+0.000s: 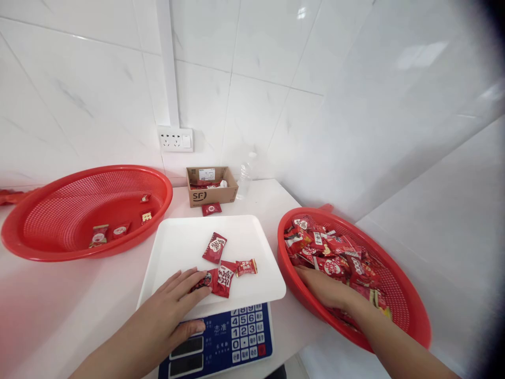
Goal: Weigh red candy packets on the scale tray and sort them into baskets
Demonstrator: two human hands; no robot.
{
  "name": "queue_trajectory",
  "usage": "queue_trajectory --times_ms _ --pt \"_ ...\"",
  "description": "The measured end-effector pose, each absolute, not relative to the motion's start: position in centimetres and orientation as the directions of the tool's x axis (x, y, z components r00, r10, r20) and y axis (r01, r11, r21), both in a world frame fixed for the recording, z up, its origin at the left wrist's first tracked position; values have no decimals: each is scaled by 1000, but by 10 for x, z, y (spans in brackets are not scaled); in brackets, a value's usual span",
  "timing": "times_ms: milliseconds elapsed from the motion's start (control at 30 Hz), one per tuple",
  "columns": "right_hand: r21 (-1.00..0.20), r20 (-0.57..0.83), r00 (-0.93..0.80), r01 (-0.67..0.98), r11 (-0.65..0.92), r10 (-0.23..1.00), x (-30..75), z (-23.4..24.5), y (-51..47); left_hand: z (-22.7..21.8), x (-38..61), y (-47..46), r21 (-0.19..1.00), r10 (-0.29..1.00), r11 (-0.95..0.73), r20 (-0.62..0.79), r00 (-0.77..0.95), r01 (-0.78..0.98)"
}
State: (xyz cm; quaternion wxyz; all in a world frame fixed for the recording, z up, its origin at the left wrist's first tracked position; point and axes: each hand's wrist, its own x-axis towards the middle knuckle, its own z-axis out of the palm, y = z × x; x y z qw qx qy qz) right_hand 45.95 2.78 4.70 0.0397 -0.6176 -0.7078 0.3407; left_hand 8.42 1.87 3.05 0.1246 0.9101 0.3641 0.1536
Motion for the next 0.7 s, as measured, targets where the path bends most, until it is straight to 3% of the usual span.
queue_trajectory --times_ms 267,500,700 --pt "-650 -436 -253 752 -108 864 464 45 32 27 86 21 322 703 -702 169 691 635" --pt "-821 -448 -263 498 -278 855 457 54 29 30 88 22 294 690 -716 160 706 633" --pt "-781 -476 -72 492 -384 877 460 62 20 29 88 23 311 686 -717 158 710 624"
